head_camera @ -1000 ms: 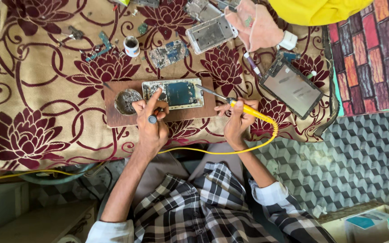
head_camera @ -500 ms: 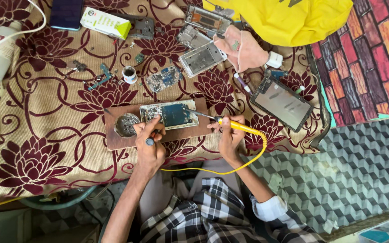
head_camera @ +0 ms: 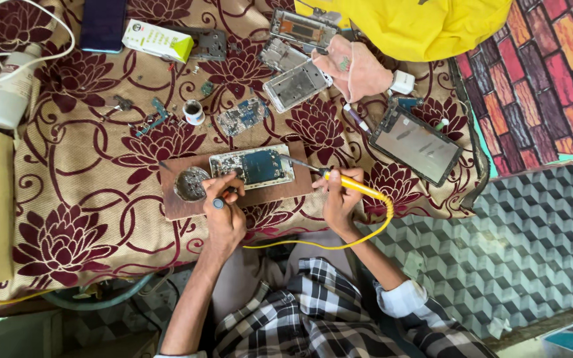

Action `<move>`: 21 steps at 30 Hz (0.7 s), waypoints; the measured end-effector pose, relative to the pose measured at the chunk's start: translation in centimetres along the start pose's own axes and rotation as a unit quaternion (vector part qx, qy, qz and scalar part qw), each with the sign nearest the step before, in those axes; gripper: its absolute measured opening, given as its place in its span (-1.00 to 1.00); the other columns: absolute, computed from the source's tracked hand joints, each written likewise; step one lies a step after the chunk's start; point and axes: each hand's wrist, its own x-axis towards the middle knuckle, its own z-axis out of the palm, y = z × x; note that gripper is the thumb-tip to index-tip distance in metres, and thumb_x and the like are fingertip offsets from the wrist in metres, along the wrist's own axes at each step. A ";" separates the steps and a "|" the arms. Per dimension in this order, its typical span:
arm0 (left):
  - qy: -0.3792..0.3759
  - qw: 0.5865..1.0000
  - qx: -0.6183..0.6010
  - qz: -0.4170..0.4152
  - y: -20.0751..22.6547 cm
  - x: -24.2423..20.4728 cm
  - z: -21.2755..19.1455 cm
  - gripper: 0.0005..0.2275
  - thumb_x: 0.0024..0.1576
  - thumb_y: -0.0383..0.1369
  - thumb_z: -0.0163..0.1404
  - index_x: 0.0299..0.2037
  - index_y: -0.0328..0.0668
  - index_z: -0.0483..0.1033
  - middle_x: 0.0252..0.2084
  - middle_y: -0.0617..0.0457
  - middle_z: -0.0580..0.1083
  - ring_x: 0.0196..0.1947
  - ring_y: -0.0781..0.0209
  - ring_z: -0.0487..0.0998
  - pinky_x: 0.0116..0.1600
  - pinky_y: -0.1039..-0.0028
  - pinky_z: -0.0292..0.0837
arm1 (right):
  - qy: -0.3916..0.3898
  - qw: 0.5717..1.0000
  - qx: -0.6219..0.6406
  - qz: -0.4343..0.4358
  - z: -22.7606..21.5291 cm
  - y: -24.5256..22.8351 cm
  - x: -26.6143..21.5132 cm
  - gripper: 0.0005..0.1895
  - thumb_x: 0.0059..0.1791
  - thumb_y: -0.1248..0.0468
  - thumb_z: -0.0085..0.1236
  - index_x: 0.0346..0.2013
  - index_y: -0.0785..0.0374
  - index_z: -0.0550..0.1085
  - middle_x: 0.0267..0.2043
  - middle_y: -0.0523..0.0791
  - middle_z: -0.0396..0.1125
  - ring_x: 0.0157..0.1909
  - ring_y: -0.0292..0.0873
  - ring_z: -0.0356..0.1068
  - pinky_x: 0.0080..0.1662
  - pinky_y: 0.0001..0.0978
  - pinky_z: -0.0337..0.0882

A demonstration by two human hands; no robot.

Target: The person uses a soldering iron and a screwdriver to work on a small circuit board placed on a wooden board. They repeatedly apply the soldering iron to specific points on the board while occasionally using the screwdriver to adjust components.

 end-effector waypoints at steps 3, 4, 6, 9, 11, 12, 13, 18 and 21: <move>0.006 0.999 -0.017 0.044 -0.6 1.3 0.7 -0.53 0.01 -0.77 -0.26 0.14 -0.27 0.32 -0.35 -0.05 0.42 -0.34 0.17 0.35 0.05 0.31 0.22 | -0.010 0.998 0.025 -0.061 0.5 0.0 1.5 -0.77 0.20 0.24 -0.05 -0.09 0.32 0.17 -0.37 -0.04 0.31 -0.38 -0.22 0.42 -0.27 -0.41 0.48; -0.013 0.999 -0.016 0.031 -0.4 0.8 0.4 -0.52 -0.02 -0.77 -0.25 0.13 -0.29 0.33 -0.36 -0.04 0.41 -0.36 0.17 0.34 0.04 0.31 0.23 | -0.018 0.998 0.029 -0.047 0.2 -0.4 1.0 -0.76 0.20 0.22 -0.06 -0.05 0.32 0.16 -0.35 -0.02 0.34 -0.37 -0.21 0.43 -0.26 -0.42 0.45; -0.031 0.999 -0.011 0.026 -0.3 0.2 0.1 -0.52 -0.04 -0.78 -0.23 0.12 -0.30 0.34 -0.37 -0.01 0.41 -0.37 0.17 0.34 0.03 0.32 0.23 | -0.015 0.999 0.042 -0.019 0.1 -0.7 0.6 -0.76 0.21 0.19 -0.08 -0.03 0.32 0.18 -0.36 -0.01 0.37 -0.40 -0.18 0.44 -0.28 -0.43 0.40; -0.034 0.999 -0.004 0.041 -0.6 0.8 0.3 -0.54 -0.02 -0.80 -0.21 0.10 -0.30 0.34 -0.37 0.01 0.43 -0.38 0.18 0.35 0.03 0.32 0.22 | 0.005 0.997 0.075 0.009 0.5 -0.8 1.7 -0.77 0.21 0.19 -0.08 -0.07 0.31 0.22 -0.43 -0.02 0.35 -0.49 -0.17 0.42 -0.39 -0.43 0.38; -0.046 0.998 -0.012 0.033 -0.4 0.4 0.3 -0.53 -0.07 -0.79 -0.21 0.07 -0.32 0.34 -0.36 0.00 0.43 -0.38 0.18 0.36 0.04 0.30 0.23 | 0.000 0.994 0.102 0.024 0.0 -0.9 1.5 -0.78 0.21 0.18 -0.08 -0.11 0.27 0.18 -0.44 -0.03 0.33 -0.53 -0.18 0.39 -0.43 -0.42 0.38; -0.043 0.998 -0.018 0.050 -0.4 0.5 0.5 -0.53 -0.06 -0.79 -0.22 0.09 -0.33 0.31 -0.32 -0.02 0.45 -0.36 0.19 0.36 0.05 0.30 0.24 | 0.011 0.993 0.112 0.038 -0.2 -0.9 1.7 -0.78 0.22 0.17 -0.10 -0.11 0.26 0.18 -0.46 -0.04 0.32 -0.54 -0.19 0.37 -0.45 -0.44 0.34; -0.039 0.997 -0.025 0.067 -0.2 0.6 0.6 -0.53 -0.04 -0.78 -0.23 0.11 -0.34 0.27 -0.27 -0.04 0.47 -0.34 0.20 0.37 0.07 0.31 0.25 | 0.022 0.991 0.121 0.051 -0.2 -1.1 1.9 -0.78 0.22 0.15 -0.12 -0.11 0.25 0.19 -0.48 -0.04 0.31 -0.56 -0.21 0.36 -0.47 -0.45 0.31; -0.088 0.996 -0.013 0.008 0.8 1.2 0.5 -0.52 -0.10 -0.78 -0.19 0.06 -0.32 0.40 -0.37 -0.02 0.41 -0.33 0.11 0.39 0.00 0.31 0.29 | 0.059 0.976 0.165 0.131 -0.4 -1.1 2.7 -0.69 0.19 0.02 -0.13 -0.16 0.22 0.24 -0.49 -0.08 0.30 -0.62 -0.26 0.28 -0.56 -0.47 0.23; -0.091 0.996 -0.009 0.008 0.8 2.0 1.1 -0.50 -0.14 -0.78 -0.24 0.06 -0.34 0.40 -0.35 -0.07 0.41 -0.34 0.09 0.38 -0.11 0.37 0.33 | 0.095 0.953 0.214 0.194 -0.5 -1.2 4.3 -0.65 0.15 -0.04 -0.08 -0.19 0.18 0.24 -0.50 -0.11 0.31 -0.62 -0.28 0.26 -0.55 -0.48 0.23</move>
